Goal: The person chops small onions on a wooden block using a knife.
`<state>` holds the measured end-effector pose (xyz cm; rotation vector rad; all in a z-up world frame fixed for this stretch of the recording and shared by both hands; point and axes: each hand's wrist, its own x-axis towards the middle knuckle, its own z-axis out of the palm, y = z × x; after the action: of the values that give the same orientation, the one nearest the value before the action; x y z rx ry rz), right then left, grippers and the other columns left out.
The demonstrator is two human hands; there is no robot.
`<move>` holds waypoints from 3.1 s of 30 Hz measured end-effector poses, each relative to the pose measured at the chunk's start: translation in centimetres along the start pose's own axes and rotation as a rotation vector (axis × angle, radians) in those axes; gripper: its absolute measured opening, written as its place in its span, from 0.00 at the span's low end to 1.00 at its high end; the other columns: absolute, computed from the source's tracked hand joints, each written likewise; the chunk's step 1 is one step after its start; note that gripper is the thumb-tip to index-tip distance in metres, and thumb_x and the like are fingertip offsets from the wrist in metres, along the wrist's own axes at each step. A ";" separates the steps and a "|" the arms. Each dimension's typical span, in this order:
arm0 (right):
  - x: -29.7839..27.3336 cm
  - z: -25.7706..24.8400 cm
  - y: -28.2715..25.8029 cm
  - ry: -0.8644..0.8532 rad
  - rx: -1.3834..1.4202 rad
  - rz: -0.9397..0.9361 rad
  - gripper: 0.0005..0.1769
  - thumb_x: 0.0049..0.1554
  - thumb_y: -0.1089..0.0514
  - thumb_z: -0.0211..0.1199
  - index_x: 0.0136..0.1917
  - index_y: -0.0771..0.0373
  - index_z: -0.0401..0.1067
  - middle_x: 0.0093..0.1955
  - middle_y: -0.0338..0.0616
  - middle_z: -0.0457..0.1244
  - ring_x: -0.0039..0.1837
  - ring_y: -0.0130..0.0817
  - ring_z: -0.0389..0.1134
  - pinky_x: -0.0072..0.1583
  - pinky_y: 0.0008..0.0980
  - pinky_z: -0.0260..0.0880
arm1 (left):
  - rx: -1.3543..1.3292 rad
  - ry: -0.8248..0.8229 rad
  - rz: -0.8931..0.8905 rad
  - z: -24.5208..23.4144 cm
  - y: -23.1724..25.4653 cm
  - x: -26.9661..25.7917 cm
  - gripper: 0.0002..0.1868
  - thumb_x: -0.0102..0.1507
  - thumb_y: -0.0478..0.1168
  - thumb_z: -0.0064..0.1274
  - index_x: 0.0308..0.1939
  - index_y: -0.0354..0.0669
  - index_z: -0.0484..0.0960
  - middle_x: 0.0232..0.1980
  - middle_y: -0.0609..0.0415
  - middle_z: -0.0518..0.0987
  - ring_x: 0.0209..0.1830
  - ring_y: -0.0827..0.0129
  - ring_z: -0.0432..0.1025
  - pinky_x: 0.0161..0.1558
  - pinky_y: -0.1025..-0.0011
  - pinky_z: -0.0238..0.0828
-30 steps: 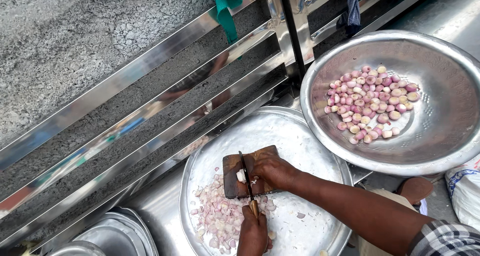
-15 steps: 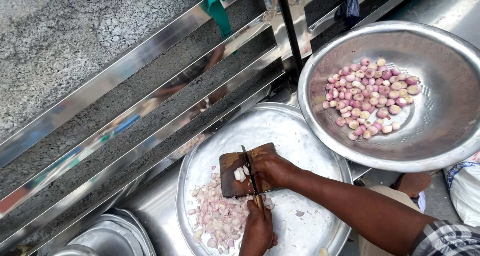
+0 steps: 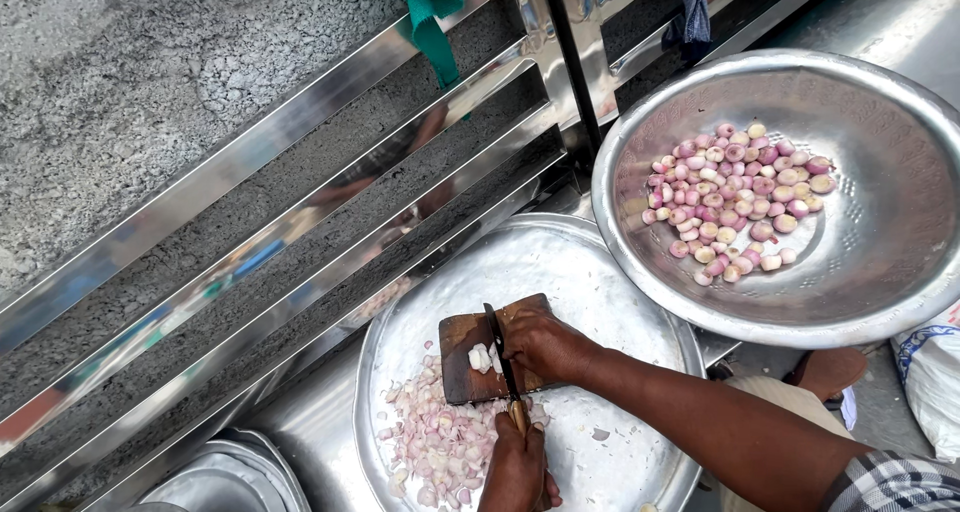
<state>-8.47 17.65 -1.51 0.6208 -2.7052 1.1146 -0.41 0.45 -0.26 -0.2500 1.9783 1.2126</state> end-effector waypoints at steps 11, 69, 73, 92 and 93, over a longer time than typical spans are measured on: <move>-0.5 0.3 0.5 0.035 0.016 -0.021 0.04 0.51 0.66 0.71 0.42 0.61 0.81 0.46 0.43 0.71 0.56 0.38 0.71 0.64 0.38 0.70 | -0.211 -0.073 -0.008 0.6 -1.3 1.3 0.13 0.73 0.40 0.40 0.57 0.41 0.56 0.29 0.49 0.70 0.13 0.67 0.68 0.15 0.64 0.71; -1.5 -1.5 -1.3 0.064 -0.196 -0.084 0.12 0.52 0.60 0.69 0.50 0.63 0.78 0.51 0.46 0.67 0.58 0.43 0.67 0.62 0.41 0.66 | -0.153 0.341 0.130 1.1 -7.2 -1.4 0.16 0.70 0.45 0.46 0.59 0.43 0.67 0.28 0.40 0.80 0.14 0.61 0.72 0.17 0.66 0.71; -0.9 -1.6 -1.1 0.029 -0.202 -0.040 0.07 0.52 0.60 0.70 0.45 0.61 0.78 0.46 0.44 0.68 0.55 0.42 0.69 0.62 0.41 0.66 | -0.115 0.245 0.101 1.1 -4.1 -2.2 0.16 0.71 0.45 0.45 0.59 0.43 0.67 0.29 0.40 0.80 0.14 0.62 0.72 0.17 0.66 0.71; -0.5 -0.6 0.1 0.060 0.032 -0.028 0.06 0.48 0.64 0.74 0.42 0.59 0.82 0.43 0.40 0.71 0.54 0.37 0.70 0.66 0.39 0.65 | 0.154 0.054 0.080 -0.8 0.9 -1.7 0.20 0.73 0.44 0.38 0.64 0.40 0.53 0.34 0.41 0.79 0.17 0.64 0.74 0.19 0.65 0.75; -0.6 -0.4 0.1 0.067 0.038 -0.025 0.06 0.48 0.64 0.74 0.42 0.59 0.82 0.43 0.40 0.71 0.54 0.36 0.71 0.66 0.39 0.66 | 0.147 0.046 0.040 -0.6 1.0 -1.9 0.21 0.73 0.44 0.38 0.65 0.41 0.52 0.34 0.41 0.79 0.17 0.65 0.73 0.19 0.65 0.74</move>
<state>-7.99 18.17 -1.43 0.6103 -2.6182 1.1615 0.04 0.09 1.84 -0.1660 2.1099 1.0888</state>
